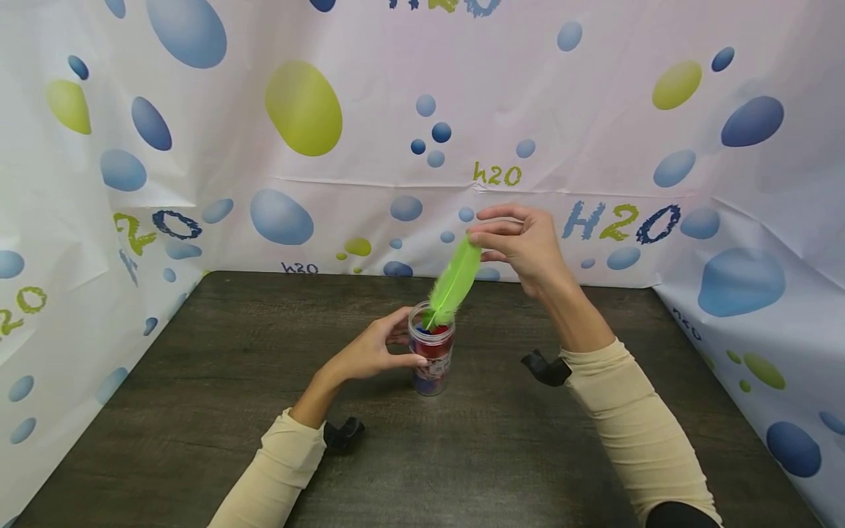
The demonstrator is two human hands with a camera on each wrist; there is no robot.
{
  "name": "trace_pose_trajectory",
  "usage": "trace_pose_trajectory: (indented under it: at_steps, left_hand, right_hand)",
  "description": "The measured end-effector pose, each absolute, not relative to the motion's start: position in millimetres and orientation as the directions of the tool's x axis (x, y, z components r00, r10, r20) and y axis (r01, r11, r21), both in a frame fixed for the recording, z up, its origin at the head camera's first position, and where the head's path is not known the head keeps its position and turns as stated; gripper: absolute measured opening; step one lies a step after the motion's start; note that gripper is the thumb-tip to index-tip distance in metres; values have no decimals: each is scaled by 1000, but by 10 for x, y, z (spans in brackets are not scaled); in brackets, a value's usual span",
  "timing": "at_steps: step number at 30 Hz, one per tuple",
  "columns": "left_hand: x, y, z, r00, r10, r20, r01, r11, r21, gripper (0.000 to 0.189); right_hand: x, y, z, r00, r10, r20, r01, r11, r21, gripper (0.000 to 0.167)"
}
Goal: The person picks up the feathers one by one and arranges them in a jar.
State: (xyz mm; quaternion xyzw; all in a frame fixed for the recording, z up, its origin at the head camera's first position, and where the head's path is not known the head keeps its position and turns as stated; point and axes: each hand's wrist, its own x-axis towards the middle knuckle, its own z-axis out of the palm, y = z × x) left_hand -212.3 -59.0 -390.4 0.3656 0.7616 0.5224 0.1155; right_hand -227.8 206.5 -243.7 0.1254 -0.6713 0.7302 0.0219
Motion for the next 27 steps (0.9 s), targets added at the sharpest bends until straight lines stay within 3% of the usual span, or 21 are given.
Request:
trace_pose_trajectory:
  at_steps: [19, 27]
  left_hand:
    - [-2133, -579, -3911, -712, 672, 205, 427, 182, 886, 71]
    - [-2133, -577, -3912, -711, 675, 200, 422, 181, 889, 71]
  right_hand:
    - [-2208, 1969, -2521, -963, -208, 172, -176, 0, -984, 20]
    - [-2152, 1945, -2542, -955, -251, 156, -192, 124, -973, 19]
